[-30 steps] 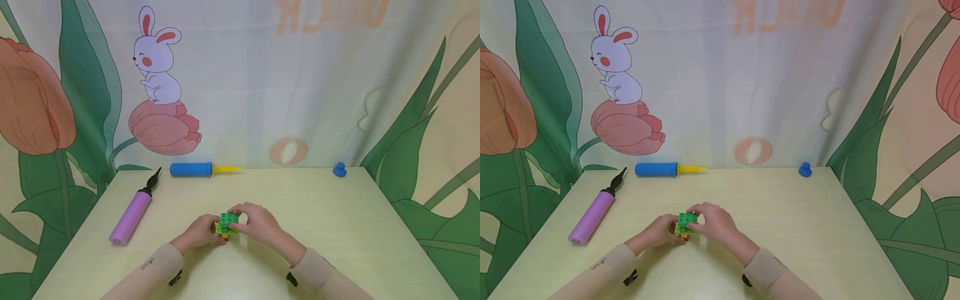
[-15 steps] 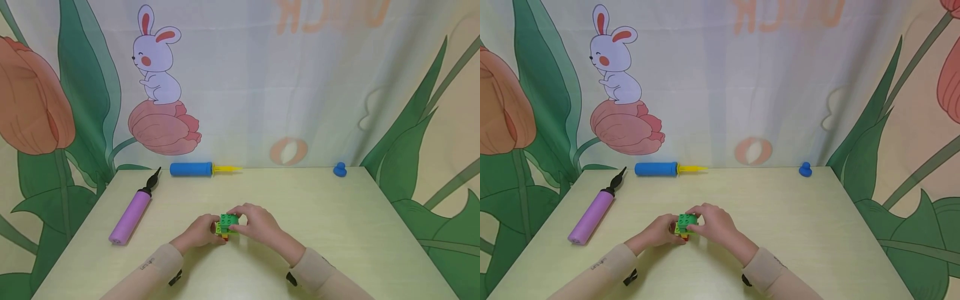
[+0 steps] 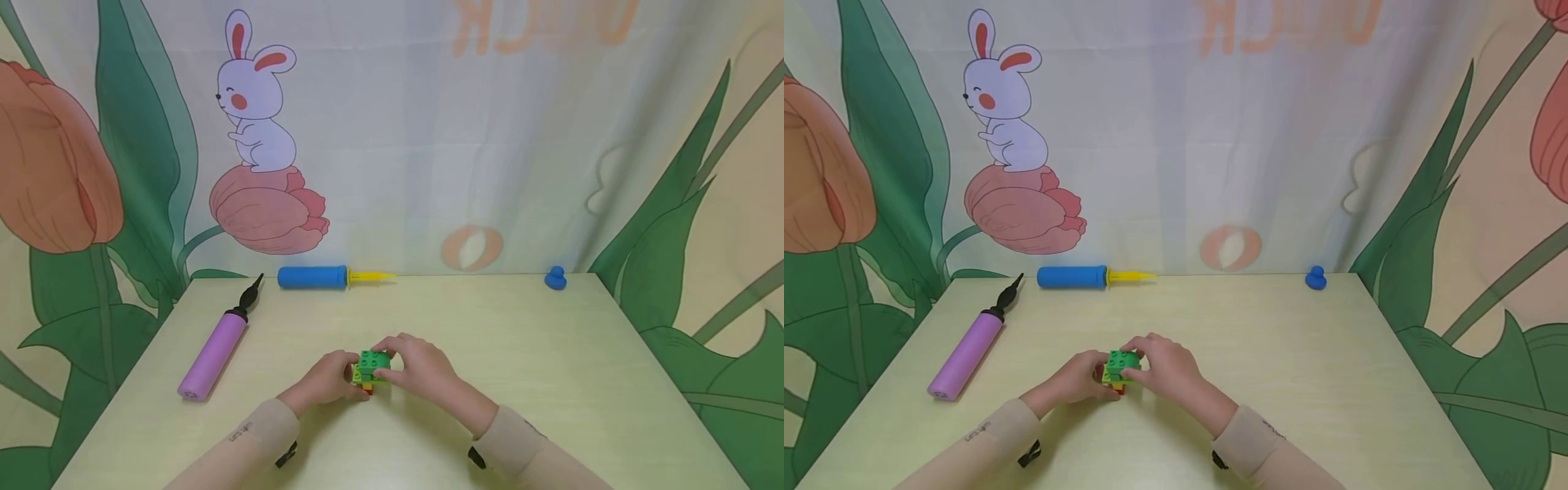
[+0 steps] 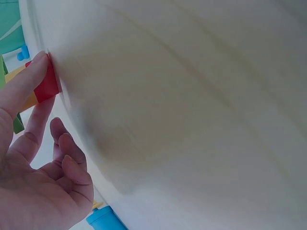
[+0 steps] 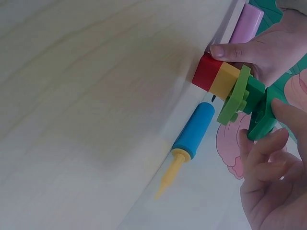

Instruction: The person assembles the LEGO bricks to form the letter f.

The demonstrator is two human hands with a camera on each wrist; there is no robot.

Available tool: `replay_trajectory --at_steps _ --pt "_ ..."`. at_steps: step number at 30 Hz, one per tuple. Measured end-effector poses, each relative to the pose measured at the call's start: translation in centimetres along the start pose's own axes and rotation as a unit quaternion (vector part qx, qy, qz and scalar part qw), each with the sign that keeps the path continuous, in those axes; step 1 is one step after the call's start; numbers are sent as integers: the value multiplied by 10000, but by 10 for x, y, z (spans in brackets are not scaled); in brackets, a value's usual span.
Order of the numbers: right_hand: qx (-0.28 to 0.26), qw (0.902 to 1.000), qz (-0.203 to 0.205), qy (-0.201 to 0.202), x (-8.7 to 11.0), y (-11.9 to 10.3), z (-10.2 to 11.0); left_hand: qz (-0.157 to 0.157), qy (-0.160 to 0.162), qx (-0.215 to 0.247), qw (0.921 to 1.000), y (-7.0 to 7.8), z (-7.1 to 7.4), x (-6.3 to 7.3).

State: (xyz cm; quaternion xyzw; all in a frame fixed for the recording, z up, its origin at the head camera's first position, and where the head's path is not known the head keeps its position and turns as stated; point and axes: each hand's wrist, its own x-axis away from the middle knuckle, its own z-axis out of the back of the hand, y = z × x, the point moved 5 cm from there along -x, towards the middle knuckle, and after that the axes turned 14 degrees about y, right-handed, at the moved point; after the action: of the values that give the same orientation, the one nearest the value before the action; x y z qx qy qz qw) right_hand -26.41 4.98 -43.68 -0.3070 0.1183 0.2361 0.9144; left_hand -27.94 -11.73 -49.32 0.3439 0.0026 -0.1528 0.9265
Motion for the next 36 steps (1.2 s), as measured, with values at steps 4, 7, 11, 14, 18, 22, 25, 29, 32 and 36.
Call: replay_trajectory --at_steps 4,7,11,14,18,22,25,29,32,36 --pt "22 10000 -10 22 0 1 -1 13 -9 26 10000 -1 0 -1" --pt "2 10000 16 35 -1 1 -1 -4 7 26 10000 -3 0 -2" --pt "39 10000 32 44 -1 -1 0 -21 24 13 10000 -2 0 -2" --pt "75 10000 43 32 -1 -3 2 -10 19 -5 10000 -2 0 -2" --pt "36 10000 79 34 -3 -6 4 27 15 -45 10000 -2 1 -2" --pt "-30 10000 37 -30 -6 -4 5 -5 34 -44 10000 -1 1 -2" --pt "-20 9999 1 -113 -7 -2 3 8 18 -32 10000 0 2 -1" --pt "1 9999 62 -161 -7 -2 2 45 -10 -27 10000 1 1 -1" --pt "6 9998 118 -159 -7 -3 3 70 -18 -29 10000 2 1 0" --pt "-44 9999 66 -149 -6 -3 3 88 -21 -40 10000 3 1 1"
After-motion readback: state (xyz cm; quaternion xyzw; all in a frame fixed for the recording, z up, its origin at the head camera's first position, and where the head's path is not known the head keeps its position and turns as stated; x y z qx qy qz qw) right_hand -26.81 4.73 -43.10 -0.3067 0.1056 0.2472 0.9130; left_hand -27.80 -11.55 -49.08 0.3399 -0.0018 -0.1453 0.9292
